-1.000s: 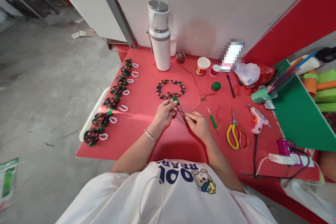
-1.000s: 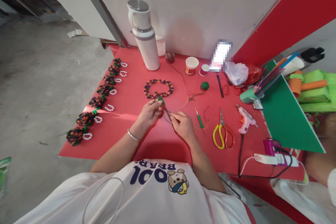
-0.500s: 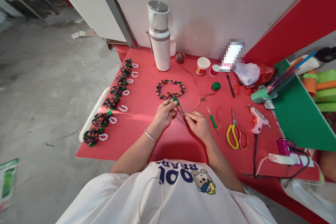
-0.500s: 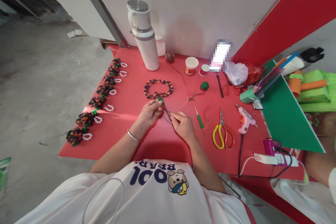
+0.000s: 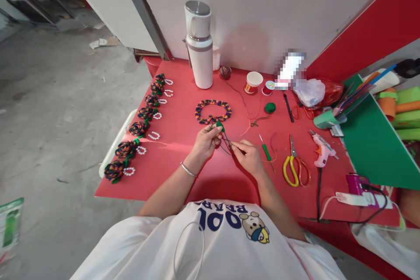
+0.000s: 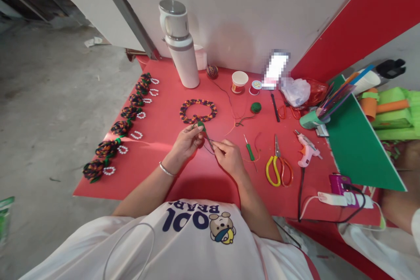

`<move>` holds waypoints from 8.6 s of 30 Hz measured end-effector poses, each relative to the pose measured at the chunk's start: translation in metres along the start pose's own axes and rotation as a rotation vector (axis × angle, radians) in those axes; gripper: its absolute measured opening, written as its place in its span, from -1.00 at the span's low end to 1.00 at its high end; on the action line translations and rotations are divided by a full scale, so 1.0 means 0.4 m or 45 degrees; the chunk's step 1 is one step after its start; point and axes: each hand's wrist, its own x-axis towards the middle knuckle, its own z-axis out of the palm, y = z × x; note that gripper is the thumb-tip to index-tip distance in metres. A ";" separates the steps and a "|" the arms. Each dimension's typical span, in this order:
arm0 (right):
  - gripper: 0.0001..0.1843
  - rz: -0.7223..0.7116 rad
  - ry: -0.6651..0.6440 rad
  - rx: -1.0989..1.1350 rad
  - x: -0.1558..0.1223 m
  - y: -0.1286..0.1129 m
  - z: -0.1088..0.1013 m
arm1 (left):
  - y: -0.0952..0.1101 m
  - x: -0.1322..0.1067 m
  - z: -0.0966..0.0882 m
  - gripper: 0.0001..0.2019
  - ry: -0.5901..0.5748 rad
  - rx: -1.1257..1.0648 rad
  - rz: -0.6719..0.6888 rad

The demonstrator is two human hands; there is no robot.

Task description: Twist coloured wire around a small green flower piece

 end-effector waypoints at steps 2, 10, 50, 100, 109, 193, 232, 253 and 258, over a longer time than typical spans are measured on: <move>-0.71 0.000 -0.002 0.000 0.000 0.002 0.000 | 0.000 0.000 0.000 -0.58 -0.012 0.018 0.003; -0.71 0.009 0.000 0.016 -0.002 0.007 0.004 | -0.001 -0.003 0.001 -0.58 -0.033 0.075 0.010; -0.72 0.031 0.013 0.029 0.000 0.001 0.002 | 0.002 -0.013 0.014 -0.62 -0.001 -0.026 -0.079; -0.72 0.058 -0.016 -0.035 0.001 0.008 -0.020 | -0.009 -0.015 0.008 -0.53 -0.066 0.249 0.149; -0.71 0.047 -0.013 -0.023 -0.001 0.009 -0.020 | -0.009 -0.015 0.006 -0.54 -0.092 0.247 0.056; -0.76 0.013 0.028 0.037 -0.001 -0.004 -0.003 | -0.012 -0.024 0.015 -0.58 -0.129 0.213 -0.045; -0.75 0.064 0.003 0.065 -0.001 -0.011 -0.014 | -0.025 -0.020 0.010 -0.60 -0.101 0.250 0.010; -0.75 0.074 0.016 0.072 -0.001 -0.006 -0.018 | -0.038 -0.023 0.007 -0.57 -0.158 0.275 0.031; -0.75 0.065 0.015 0.078 -0.001 -0.008 -0.018 | -0.036 -0.021 0.007 -0.58 -0.122 0.274 0.042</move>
